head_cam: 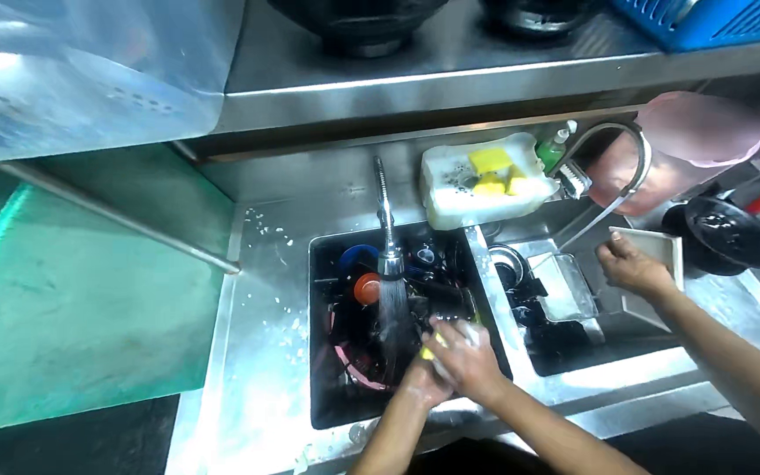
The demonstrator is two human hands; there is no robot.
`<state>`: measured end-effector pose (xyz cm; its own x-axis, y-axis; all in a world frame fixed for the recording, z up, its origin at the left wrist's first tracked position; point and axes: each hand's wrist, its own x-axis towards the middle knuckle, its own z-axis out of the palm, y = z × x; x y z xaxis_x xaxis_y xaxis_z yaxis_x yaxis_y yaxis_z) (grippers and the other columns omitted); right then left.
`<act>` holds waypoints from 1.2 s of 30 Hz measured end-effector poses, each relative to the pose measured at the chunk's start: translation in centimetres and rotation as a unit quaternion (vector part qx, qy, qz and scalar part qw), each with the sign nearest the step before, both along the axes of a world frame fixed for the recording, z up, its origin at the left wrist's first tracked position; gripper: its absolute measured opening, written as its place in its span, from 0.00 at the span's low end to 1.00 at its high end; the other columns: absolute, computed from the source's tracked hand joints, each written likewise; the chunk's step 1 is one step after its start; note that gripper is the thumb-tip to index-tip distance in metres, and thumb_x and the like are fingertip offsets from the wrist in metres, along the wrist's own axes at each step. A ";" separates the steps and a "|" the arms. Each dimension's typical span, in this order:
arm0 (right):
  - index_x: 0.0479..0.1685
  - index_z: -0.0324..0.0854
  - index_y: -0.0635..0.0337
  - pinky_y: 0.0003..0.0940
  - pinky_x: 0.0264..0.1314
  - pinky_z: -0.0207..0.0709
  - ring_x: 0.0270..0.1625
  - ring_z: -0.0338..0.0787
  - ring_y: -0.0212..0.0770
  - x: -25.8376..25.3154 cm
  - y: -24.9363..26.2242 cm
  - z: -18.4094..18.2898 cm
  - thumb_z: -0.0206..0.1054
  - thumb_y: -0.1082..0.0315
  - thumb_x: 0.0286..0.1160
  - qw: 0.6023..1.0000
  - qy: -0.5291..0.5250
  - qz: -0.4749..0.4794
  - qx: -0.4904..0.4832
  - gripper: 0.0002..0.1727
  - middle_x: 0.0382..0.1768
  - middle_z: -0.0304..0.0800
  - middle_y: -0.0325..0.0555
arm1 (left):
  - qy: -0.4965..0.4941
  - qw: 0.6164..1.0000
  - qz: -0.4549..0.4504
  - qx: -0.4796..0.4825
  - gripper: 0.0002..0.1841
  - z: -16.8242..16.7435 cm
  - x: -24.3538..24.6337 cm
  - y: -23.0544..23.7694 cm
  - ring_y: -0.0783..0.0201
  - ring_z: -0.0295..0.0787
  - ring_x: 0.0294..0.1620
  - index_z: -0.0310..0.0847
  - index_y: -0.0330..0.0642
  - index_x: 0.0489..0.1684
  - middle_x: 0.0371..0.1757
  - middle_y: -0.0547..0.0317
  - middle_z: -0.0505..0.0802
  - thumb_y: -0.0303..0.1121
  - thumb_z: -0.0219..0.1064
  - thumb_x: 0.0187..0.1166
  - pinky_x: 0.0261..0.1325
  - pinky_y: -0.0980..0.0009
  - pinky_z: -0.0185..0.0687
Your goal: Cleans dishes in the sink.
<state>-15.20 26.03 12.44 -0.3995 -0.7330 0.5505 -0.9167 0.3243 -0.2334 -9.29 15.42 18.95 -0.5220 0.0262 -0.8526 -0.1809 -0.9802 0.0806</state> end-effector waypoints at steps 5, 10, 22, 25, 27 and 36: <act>0.67 0.89 0.47 0.54 0.80 0.74 0.75 0.84 0.42 -8.7 -4.2 8.8 0.58 0.54 0.87 0.936 -0.338 -0.059 0.082 0.20 0.72 0.88 0.37 | 0.051 0.985 -0.146 -0.080 0.12 -4.4 -0.1 -2.5 0.55 0.90 0.34 0.73 0.36 0.64 0.42 0.43 0.89 0.26 0.52 0.88 0.33 0.65 0.90; 0.69 0.83 0.53 0.40 0.62 0.79 0.59 0.86 0.37 -11.0 -2.3 7.9 0.62 0.53 0.86 0.658 -0.746 -0.095 -0.031 0.21 0.61 0.90 0.45 | 0.160 0.912 -0.236 -0.294 0.26 -1.2 -1.7 -1.8 0.60 0.93 0.49 0.66 0.36 0.79 0.53 0.48 0.92 0.25 0.66 0.81 0.54 0.61 0.92; 0.60 0.76 0.50 0.53 0.48 0.85 0.50 0.89 0.47 -2.9 -1.1 3.3 0.33 0.36 0.88 0.214 -0.808 -0.158 -0.526 0.34 0.47 0.88 0.50 | -0.040 0.722 -0.085 -0.686 0.21 -5.3 -8.0 0.9 0.50 0.91 0.53 0.77 0.33 0.70 0.52 0.41 0.92 0.39 0.66 0.86 0.61 0.48 0.86; 0.62 0.72 0.55 0.56 0.41 0.86 0.46 0.89 0.53 -4.5 -0.1 5.7 0.40 0.46 0.90 0.256 -0.781 -0.228 -0.522 0.25 0.47 0.86 0.57 | 0.026 0.703 -0.071 -0.707 0.25 -4.9 -8.5 0.0 0.51 0.90 0.64 0.70 0.36 0.80 0.65 0.41 0.90 0.37 0.63 0.88 0.70 0.49 0.83; 0.57 0.75 0.56 0.52 0.40 0.86 0.43 0.90 0.49 -5.7 1.1 7.4 0.45 0.51 0.89 0.335 -0.756 -0.227 -0.515 0.20 0.43 0.87 0.53 | 0.050 0.680 -0.062 -0.729 0.25 -4.4 -8.3 -0.9 0.52 0.89 0.66 0.70 0.36 0.81 0.67 0.41 0.89 0.37 0.63 0.88 0.71 0.50 0.82; 0.64 0.76 0.49 0.49 0.50 0.86 0.52 0.90 0.45 -5.4 -0.9 8.4 0.39 0.41 0.92 0.344 -0.804 -0.120 -0.470 0.28 0.50 0.89 0.48 | 0.051 0.771 -0.005 -0.635 0.32 -2.1 -9.0 -1.8 0.54 0.78 0.77 0.56 0.42 0.89 0.79 0.44 0.79 0.36 0.64 0.87 0.79 0.50 0.75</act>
